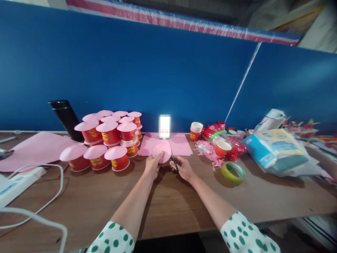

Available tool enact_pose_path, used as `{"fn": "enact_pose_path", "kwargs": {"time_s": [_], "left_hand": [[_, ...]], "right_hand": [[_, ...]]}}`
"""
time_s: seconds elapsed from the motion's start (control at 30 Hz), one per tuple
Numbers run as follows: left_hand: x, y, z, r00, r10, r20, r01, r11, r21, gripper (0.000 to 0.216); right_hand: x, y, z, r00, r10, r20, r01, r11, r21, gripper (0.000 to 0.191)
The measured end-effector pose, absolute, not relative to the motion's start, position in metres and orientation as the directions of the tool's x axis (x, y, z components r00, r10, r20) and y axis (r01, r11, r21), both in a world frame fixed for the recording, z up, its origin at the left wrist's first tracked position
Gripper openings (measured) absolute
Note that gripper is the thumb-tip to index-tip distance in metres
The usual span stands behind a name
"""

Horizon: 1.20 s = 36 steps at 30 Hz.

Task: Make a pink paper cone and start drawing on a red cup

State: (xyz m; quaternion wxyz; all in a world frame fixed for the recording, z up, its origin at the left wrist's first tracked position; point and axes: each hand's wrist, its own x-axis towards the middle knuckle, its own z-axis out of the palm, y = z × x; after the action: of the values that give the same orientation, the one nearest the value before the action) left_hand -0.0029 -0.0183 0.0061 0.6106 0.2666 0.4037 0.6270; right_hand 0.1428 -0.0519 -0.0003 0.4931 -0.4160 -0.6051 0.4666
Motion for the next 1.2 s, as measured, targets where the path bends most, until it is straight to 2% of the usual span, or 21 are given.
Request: {"fn": "enact_pose_path", "kwargs": {"time_s": [1.2], "left_hand": [[-0.0033,-0.0200,0.0080,-0.107,0.978,-0.177,-0.522,0.097,0.848,0.039]], "right_hand": [[0.1439,-0.0487,-0.0064,-0.167,0.958,0.232,0.054,0.244,-0.968,0.037]]}}
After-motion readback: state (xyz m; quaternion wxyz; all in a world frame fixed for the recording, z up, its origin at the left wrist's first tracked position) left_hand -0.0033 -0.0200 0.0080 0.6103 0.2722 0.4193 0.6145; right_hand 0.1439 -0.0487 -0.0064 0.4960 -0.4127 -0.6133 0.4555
